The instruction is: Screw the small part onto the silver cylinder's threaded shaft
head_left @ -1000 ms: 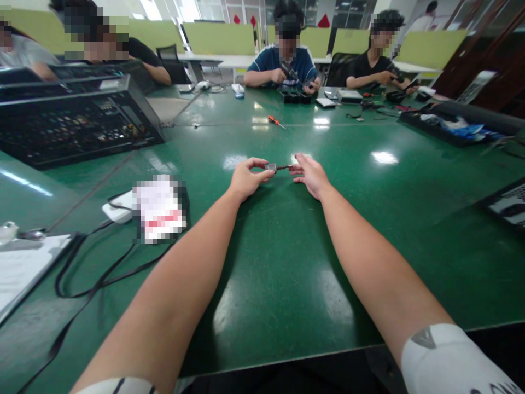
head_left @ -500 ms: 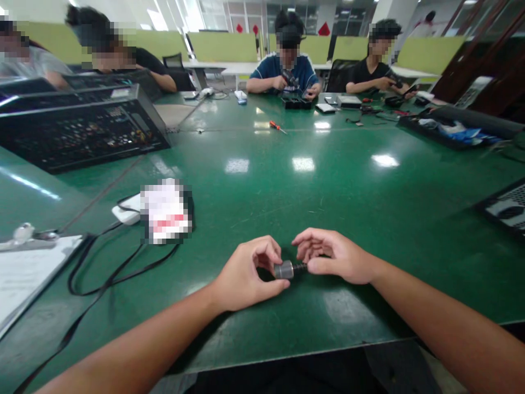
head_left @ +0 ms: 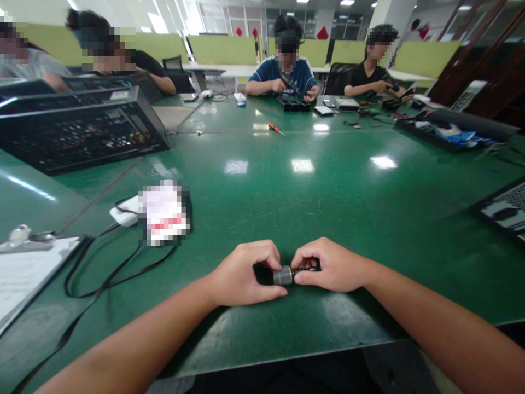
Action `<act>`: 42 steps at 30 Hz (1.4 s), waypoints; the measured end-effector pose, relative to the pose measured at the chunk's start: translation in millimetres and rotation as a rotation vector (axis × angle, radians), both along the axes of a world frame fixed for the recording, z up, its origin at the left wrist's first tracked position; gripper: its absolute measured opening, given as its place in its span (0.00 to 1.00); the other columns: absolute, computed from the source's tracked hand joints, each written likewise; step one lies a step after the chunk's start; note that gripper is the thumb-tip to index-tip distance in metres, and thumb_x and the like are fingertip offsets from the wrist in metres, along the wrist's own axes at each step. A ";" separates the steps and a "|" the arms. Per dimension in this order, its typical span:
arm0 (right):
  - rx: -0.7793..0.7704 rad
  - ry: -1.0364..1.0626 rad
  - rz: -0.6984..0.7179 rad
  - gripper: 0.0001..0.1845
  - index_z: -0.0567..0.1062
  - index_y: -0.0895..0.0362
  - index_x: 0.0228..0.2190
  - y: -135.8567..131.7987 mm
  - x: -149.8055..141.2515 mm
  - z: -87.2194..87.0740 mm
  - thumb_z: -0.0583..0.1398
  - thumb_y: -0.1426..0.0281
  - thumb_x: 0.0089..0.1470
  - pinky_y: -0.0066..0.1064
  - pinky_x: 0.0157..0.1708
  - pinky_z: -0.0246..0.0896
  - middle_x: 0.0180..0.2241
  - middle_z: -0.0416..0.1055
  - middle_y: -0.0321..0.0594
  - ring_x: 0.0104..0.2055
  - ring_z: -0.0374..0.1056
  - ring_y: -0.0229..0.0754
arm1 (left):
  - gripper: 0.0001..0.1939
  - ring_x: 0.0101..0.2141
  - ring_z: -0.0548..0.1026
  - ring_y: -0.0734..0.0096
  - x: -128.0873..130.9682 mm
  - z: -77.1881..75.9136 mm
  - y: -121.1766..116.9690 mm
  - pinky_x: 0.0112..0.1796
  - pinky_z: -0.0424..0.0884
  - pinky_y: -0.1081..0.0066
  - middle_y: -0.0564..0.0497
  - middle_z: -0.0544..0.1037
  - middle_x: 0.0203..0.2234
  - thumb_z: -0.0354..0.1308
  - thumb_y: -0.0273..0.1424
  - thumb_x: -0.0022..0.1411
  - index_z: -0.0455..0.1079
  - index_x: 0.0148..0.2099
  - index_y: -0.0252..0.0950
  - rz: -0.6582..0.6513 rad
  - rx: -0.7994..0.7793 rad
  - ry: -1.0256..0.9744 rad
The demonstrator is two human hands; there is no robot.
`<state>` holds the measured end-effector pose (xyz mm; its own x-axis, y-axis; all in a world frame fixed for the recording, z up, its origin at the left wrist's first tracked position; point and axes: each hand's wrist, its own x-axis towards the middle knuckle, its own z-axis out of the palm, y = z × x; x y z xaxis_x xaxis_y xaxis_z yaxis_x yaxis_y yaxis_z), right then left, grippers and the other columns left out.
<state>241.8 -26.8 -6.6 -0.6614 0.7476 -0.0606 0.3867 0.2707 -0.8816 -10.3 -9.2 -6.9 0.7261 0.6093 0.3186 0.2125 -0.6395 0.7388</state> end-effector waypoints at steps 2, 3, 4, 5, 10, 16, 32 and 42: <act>0.009 -0.025 0.001 0.09 0.80 0.58 0.35 -1.9 -1.8 1.0 0.66 0.64 0.58 0.27 0.30 0.57 0.27 0.73 0.35 0.28 0.65 0.35 | 0.14 0.31 0.78 0.69 -0.4 1.4 0.6 0.34 0.73 0.70 0.50 0.80 0.30 0.74 0.36 0.54 0.72 0.35 0.39 -0.018 0.010 0.034; 0.017 -0.043 0.003 0.09 0.81 0.58 0.35 -3.2 -2.7 1.8 0.66 0.64 0.58 0.27 0.30 0.56 0.27 0.73 0.35 0.28 0.65 0.35 | 0.14 0.31 0.78 0.69 -0.9 2.0 1.0 0.34 0.73 0.71 0.50 0.80 0.30 0.74 0.36 0.55 0.72 0.36 0.39 -0.030 0.012 0.044; 0.021 -0.059 0.004 0.09 0.81 0.58 0.35 -5.0 -3.5 2.9 0.66 0.64 0.58 0.27 0.29 0.56 0.27 0.73 0.34 0.28 0.65 0.35 | 0.13 0.31 0.79 0.69 -1.4 2.8 1.2 0.35 0.74 0.71 0.50 0.80 0.31 0.73 0.36 0.55 0.73 0.37 0.39 -0.043 0.016 0.046; 0.016 -0.072 0.008 0.09 0.81 0.58 0.35 -7.1 -4.3 4.1 0.66 0.64 0.58 0.27 0.29 0.56 0.26 0.73 0.34 0.27 0.65 0.34 | 0.13 0.32 0.79 0.69 -2.1 3.5 1.1 0.35 0.74 0.71 0.50 0.81 0.31 0.73 0.35 0.56 0.73 0.38 0.39 -0.060 0.022 0.044; -0.048 -0.133 0.060 0.07 0.81 0.57 0.33 -18.2 -5.2 10.1 0.67 0.66 0.56 0.25 0.25 0.54 0.23 0.72 0.31 0.23 0.64 0.32 | 0.11 0.31 0.80 0.69 -5.0 6.1 -5.7 0.33 0.73 0.72 0.48 0.82 0.31 0.71 0.32 0.58 0.71 0.38 0.40 -0.219 0.117 0.024; -0.063 -0.185 0.152 0.07 0.81 0.56 0.34 -20.0 3.0 15.2 0.68 0.66 0.55 0.25 0.26 0.55 0.25 0.74 0.31 0.24 0.65 0.32 | 0.11 0.27 0.79 0.70 -5.3 6.9 -14.5 0.27 0.68 0.71 0.49 0.81 0.30 0.69 0.33 0.61 0.68 0.38 0.40 -0.281 0.249 0.080; -0.516 0.277 -0.167 0.23 0.79 0.60 0.40 63.0 79.3 -14.8 0.74 0.60 0.46 0.28 0.27 0.67 0.33 0.80 0.42 0.29 0.73 0.37 | 0.19 0.32 0.83 0.59 -68.5 3.2 89.1 0.37 0.82 0.59 0.46 0.85 0.32 0.79 0.40 0.38 0.79 0.32 0.40 0.580 -0.313 -0.155; -0.089 0.672 -0.939 0.09 0.74 0.56 0.35 204.0 28.5 -33.3 0.66 0.64 0.59 0.20 0.22 0.58 0.25 0.71 0.30 0.23 0.65 0.30 | 0.24 0.36 0.82 0.66 15.2 -25.9 233.8 0.45 0.81 0.61 0.44 0.83 0.39 0.75 0.35 0.48 0.78 0.47 0.32 0.848 -0.303 -0.480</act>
<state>270.3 177.2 -39.9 0.2332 0.9723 0.0153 -0.1515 0.0519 -0.9871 4.9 224.6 -32.9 -0.1461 0.9668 0.2097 0.1476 -0.1883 0.9710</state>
